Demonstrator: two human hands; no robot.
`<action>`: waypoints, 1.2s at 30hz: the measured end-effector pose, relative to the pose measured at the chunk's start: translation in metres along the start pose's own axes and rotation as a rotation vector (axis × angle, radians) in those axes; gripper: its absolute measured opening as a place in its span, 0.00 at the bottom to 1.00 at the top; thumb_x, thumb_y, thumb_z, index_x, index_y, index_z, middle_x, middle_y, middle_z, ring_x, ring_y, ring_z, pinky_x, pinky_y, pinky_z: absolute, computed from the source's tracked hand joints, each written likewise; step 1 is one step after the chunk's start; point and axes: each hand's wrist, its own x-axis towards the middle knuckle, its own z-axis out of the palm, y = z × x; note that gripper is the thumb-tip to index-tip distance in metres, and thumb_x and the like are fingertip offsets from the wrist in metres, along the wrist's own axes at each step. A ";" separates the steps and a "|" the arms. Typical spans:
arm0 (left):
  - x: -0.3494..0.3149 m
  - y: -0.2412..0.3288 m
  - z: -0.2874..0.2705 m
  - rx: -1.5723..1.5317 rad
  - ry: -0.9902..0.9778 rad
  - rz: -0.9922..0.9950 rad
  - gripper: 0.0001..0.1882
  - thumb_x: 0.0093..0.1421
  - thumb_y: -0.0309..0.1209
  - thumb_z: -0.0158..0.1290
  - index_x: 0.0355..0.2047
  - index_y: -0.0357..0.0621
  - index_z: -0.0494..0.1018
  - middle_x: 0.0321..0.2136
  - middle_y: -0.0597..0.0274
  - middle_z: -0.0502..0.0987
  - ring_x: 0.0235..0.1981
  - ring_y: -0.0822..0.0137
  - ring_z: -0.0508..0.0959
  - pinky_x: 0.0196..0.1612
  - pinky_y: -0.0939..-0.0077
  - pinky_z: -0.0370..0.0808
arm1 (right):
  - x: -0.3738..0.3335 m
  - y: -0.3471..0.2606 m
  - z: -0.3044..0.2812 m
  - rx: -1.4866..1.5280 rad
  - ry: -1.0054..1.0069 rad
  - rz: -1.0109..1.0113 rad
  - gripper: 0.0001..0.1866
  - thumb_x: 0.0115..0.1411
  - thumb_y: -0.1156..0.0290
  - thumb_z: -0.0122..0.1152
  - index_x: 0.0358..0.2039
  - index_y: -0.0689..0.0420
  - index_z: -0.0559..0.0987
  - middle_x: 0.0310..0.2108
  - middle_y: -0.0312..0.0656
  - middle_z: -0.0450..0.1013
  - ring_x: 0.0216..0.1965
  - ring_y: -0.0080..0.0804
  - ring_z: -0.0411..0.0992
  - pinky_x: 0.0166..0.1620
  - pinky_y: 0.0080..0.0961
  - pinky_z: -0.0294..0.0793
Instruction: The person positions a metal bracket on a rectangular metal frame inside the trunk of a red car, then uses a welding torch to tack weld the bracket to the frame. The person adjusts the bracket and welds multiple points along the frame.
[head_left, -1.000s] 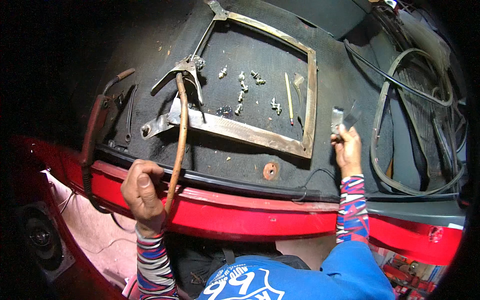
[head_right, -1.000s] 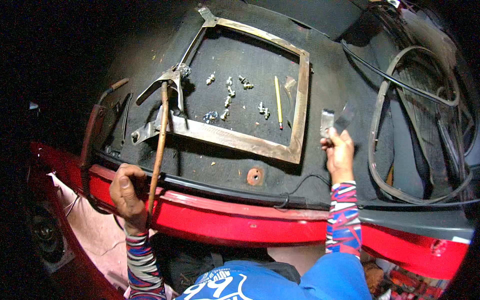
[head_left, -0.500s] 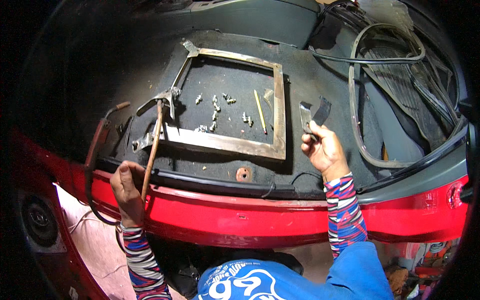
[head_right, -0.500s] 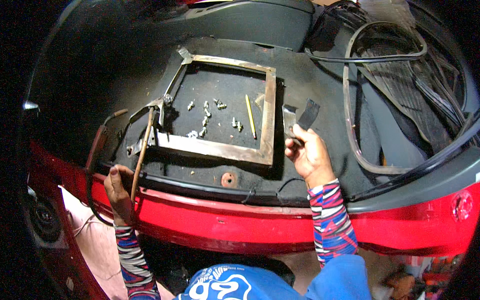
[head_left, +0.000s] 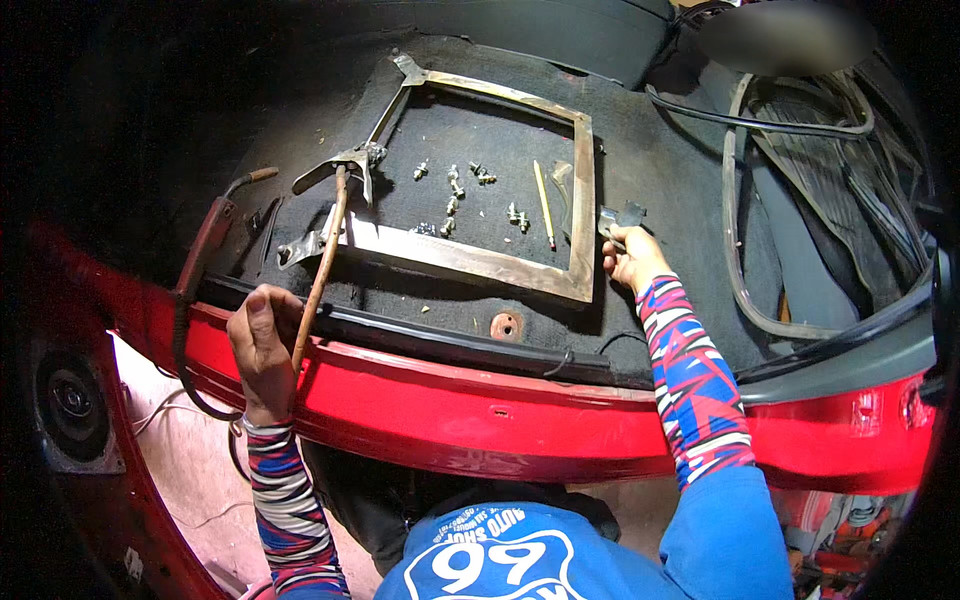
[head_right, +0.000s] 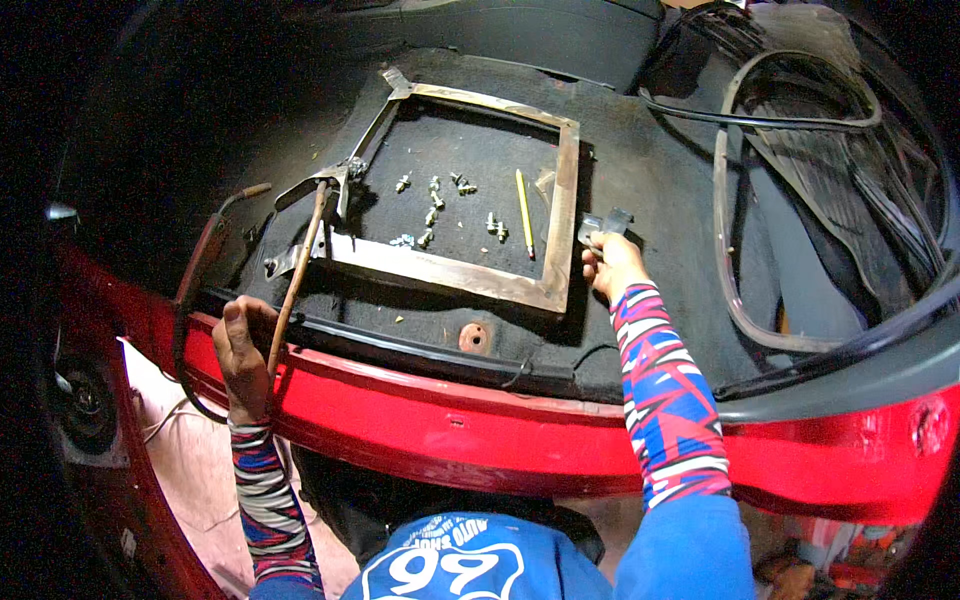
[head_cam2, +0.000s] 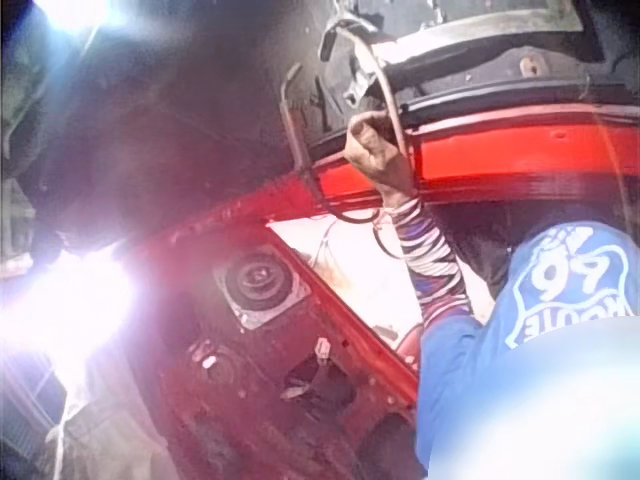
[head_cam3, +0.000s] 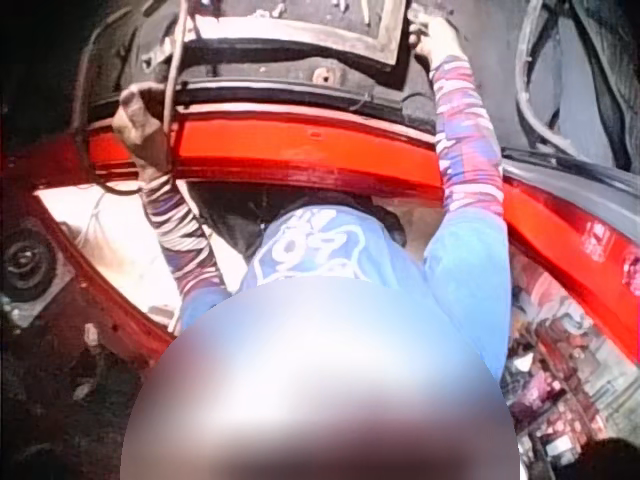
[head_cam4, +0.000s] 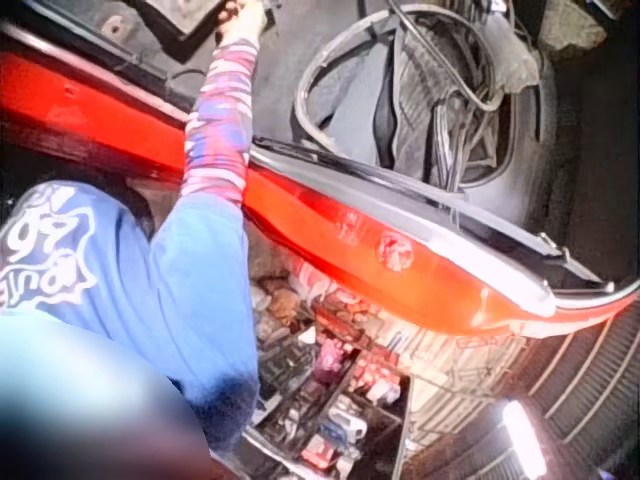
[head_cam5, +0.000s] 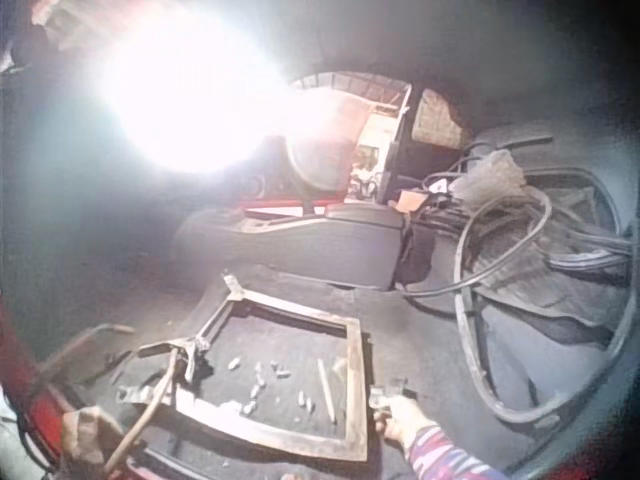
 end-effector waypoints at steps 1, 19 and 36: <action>-0.001 0.000 -0.002 0.011 -0.014 -0.014 0.34 0.76 0.55 0.35 0.28 0.39 0.73 0.19 0.70 0.70 0.20 0.79 0.68 0.25 0.82 0.61 | -0.001 0.003 -0.001 -0.023 0.020 -0.035 0.06 0.65 0.68 0.58 0.38 0.56 0.76 0.25 0.36 0.72 0.21 0.28 0.72 0.21 0.27 0.70; 0.018 -0.010 -0.025 -0.024 -0.102 0.075 0.46 0.70 0.68 0.26 0.27 0.35 0.74 0.23 0.58 0.73 0.20 0.69 0.71 0.23 0.74 0.65 | -0.010 -0.018 0.000 -0.667 0.247 -0.276 0.29 0.58 0.74 0.68 0.56 0.58 0.63 0.29 0.43 0.74 0.15 0.26 0.69 0.15 0.25 0.69; 0.007 -0.031 -0.014 -0.149 0.151 -0.059 0.42 0.68 0.72 0.30 0.40 0.42 0.71 0.29 0.65 0.72 0.25 0.77 0.69 0.23 0.86 0.63 | -0.026 -0.027 -0.032 -1.230 0.809 -0.401 0.28 0.54 0.53 0.75 0.48 0.60 0.79 0.46 0.57 0.80 0.50 0.56 0.78 0.52 0.46 0.77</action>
